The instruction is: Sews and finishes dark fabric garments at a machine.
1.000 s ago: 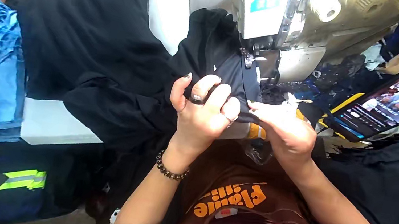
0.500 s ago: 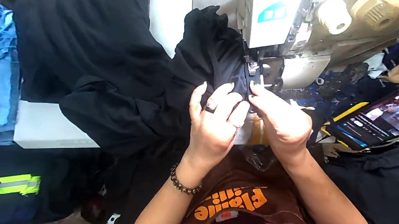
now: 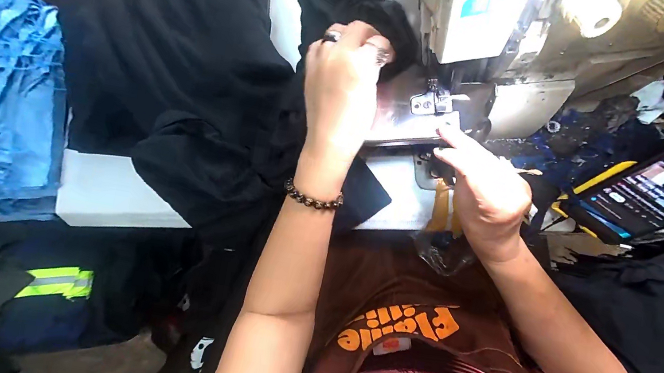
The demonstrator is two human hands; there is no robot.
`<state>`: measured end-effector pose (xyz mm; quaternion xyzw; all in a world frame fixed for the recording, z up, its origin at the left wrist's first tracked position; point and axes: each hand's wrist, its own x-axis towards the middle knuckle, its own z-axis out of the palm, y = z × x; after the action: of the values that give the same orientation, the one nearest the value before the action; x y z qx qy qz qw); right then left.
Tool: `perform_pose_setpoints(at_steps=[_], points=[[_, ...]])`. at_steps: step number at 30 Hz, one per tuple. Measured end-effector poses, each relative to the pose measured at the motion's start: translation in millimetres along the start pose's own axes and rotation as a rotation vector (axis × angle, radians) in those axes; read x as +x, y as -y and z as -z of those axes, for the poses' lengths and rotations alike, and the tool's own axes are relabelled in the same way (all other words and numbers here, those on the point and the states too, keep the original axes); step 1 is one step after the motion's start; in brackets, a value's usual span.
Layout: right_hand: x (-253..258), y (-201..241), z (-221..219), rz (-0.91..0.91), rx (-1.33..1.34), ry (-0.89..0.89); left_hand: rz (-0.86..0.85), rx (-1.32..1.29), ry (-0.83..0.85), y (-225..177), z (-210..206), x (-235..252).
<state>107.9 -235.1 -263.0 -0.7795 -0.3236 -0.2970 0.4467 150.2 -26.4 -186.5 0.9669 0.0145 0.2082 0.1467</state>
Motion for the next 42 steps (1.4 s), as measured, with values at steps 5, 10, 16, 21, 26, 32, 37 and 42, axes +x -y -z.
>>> perform_pose_setpoints(at_steps=[5,10,16,21,26,32,37,42], points=[[-12,25,-19,0.041,0.017,0.200,0.028,0.030,-0.069,8,41,-92],[2,47,-81,-0.049,-0.060,0.602,0.115,0.030,-0.333,2,40,-157],[-13,43,-73,-0.025,-0.203,0.529,0.123,-0.033,-0.309,2,28,-183],[-35,25,-34,-0.086,-0.325,0.476,0.108,-0.061,-0.288,-2,14,-187],[-26,19,-24,0.013,-0.434,0.480,0.118,-0.077,-0.310,-4,14,-187],[-23,62,-10,-0.871,0.559,0.429,0.142,-0.117,-0.323,0,17,-191],[-35,100,-23,-1.378,1.257,0.626,0.141,-0.142,-0.333,1,16,-190],[-20,111,-44,-1.512,1.329,0.393,0.149,-0.166,-0.337,1,16,-190]])
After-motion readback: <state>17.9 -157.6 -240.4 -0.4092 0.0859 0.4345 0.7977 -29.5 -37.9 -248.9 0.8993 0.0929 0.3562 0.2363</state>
